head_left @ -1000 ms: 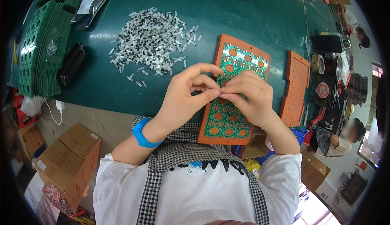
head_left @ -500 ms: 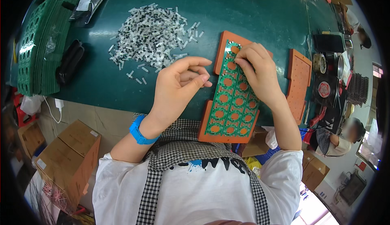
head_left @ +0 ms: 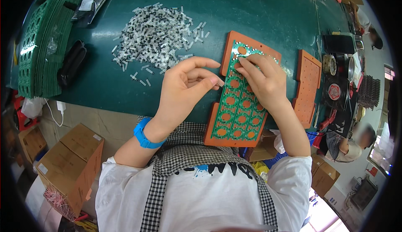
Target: The person inserts small plastic or metal pins by hand into pre-defined slots on a green printed circuit board template.
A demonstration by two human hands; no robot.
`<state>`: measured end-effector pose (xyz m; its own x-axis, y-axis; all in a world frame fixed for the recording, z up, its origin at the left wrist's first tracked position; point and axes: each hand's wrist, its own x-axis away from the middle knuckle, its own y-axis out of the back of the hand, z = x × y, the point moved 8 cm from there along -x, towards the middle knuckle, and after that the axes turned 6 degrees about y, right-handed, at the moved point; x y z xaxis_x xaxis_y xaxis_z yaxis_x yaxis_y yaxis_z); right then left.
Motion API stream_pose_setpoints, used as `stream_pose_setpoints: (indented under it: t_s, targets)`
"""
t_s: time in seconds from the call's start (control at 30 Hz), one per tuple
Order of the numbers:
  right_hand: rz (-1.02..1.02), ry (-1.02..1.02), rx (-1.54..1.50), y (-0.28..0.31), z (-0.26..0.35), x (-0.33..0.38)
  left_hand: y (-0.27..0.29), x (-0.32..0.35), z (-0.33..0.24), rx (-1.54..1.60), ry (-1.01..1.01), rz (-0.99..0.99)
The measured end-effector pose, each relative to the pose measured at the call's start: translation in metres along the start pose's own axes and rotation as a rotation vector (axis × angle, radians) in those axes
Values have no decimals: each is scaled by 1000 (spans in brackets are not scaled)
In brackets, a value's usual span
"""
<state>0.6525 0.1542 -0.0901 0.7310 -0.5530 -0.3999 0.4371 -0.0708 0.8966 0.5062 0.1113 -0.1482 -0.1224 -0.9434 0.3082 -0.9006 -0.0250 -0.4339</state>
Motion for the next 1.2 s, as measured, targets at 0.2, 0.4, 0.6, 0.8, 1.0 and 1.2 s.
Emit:
stream_pose_setpoints:
  t_s: [0.2,0.4,0.6,0.8,1.0,1.2]
  targets:
    - [-89,371,83,26,54,1,-13,3,7,17,117,83]
    - [-98,254,-162,25,49,9,-23,11,4,-214,77,50]
    - [55,-264,-338,1,-4,9,1,5,-52,-1447,-562,-510]
    - [72,-258,-388,-5,-5,7,9,-3,-42,-1459,-520,-486]
    - [45,-234,-346,-6,-3,7,0,5,-52,-1447,-694,-520]
    - [45,-249,-295,-5,-4,14,14,3,-23,-585,-216,-219]
